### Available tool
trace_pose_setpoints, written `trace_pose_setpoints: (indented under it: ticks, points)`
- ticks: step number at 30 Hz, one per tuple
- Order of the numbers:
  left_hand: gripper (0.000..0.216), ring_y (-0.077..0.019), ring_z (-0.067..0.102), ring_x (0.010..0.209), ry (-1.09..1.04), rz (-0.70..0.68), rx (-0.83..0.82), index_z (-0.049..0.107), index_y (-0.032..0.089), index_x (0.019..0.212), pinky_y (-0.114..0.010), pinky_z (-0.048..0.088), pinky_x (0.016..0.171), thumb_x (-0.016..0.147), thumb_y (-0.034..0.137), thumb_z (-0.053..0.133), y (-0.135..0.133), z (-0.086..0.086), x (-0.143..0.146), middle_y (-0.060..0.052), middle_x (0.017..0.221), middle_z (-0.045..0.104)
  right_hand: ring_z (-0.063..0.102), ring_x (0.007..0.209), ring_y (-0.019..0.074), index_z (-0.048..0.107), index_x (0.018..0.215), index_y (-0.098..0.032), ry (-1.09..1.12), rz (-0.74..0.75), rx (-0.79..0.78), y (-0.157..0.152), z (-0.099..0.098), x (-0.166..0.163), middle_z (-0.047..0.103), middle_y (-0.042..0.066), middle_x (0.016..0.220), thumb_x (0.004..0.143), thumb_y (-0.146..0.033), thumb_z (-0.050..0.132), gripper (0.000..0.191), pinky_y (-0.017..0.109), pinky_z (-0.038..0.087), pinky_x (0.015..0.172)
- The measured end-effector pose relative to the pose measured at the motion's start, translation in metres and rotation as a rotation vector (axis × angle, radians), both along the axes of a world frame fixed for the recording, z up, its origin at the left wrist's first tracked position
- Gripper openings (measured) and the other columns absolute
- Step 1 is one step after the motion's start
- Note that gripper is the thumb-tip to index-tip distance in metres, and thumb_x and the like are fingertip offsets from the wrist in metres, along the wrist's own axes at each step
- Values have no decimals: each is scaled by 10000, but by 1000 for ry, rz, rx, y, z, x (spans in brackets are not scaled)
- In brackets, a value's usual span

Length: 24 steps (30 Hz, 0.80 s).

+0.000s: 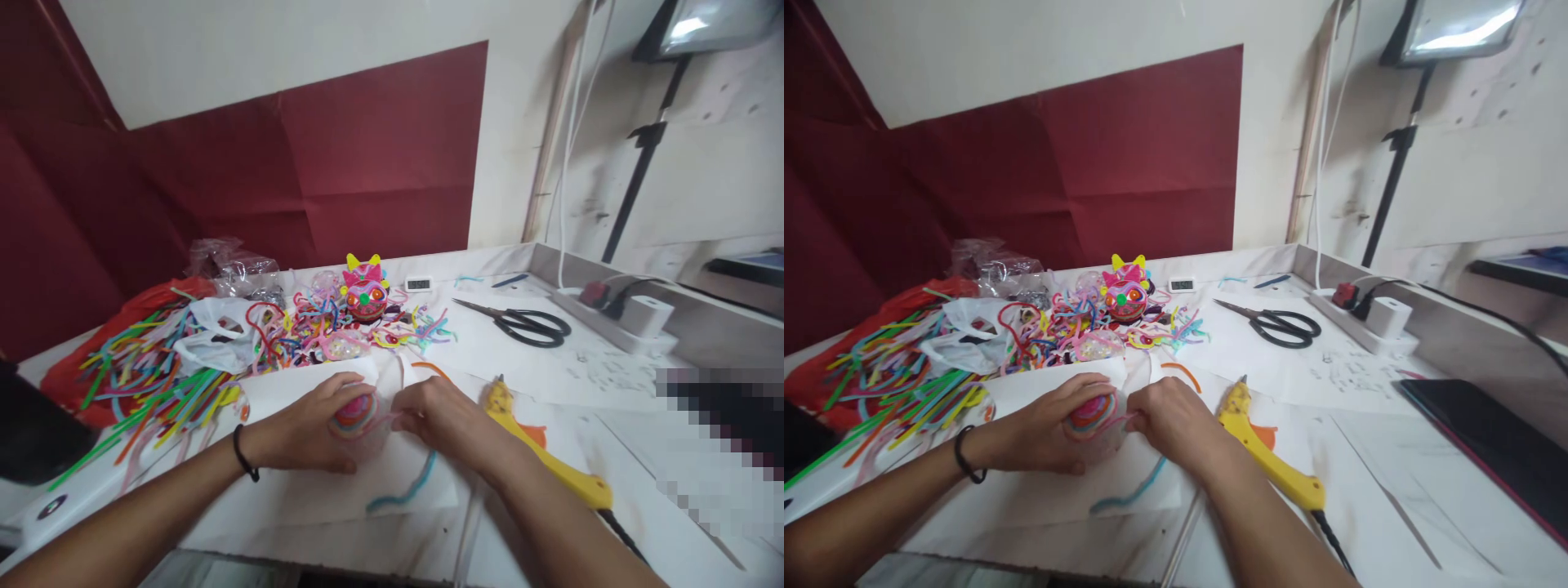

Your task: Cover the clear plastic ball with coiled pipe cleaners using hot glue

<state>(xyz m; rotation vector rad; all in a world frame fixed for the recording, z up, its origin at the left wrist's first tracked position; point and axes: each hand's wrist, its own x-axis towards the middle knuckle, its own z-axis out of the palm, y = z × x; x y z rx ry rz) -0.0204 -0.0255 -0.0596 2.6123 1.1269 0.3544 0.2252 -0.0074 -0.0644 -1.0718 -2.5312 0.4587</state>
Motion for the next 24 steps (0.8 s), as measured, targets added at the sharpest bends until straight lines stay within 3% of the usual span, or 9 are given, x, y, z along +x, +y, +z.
trace_pose_setpoints:
  ticks: [3,7,12,17,24]
  points:
    - [986,-347,252,1448,37,-87,-67,263,241,1505,-536,279,1162,711,368,833,4,2,-9,-173,1570,271,670,693,163,767,824,-180,4,14,16,3,-4,0,762,67,745,848,-149,670,105,231,400,610]
    - [792,-292,173,1487,21,-237,-99,210,262,1535,-532,190,1198,896,339,671,12,7,-16,-136,1603,245,653,652,156,748,754,-178,12,44,46,7,-8,0,751,60,706,841,-122,651,141,239,390,604]
    - [711,-287,256,1464,-9,-246,-100,269,267,1522,-523,228,1194,918,310,642,17,10,-14,-115,1581,316,647,656,151,722,719,-183,35,69,76,8,-13,1,748,50,708,845,-100,622,180,247,385,616]
    - [692,-263,313,1443,-7,-196,-80,282,272,1515,-497,272,1192,921,300,636,14,5,-13,-104,1560,358,636,643,139,698,673,-183,34,93,78,8,-11,3,725,29,667,865,-131,627,212,242,388,628]
    - [620,-273,410,1374,-103,-233,-11,321,253,1478,-430,349,1150,926,264,603,13,-1,-10,-123,1485,448,643,672,147,703,710,-181,11,109,80,6,-6,3,729,29,700,868,-89,612,204,253,409,669]
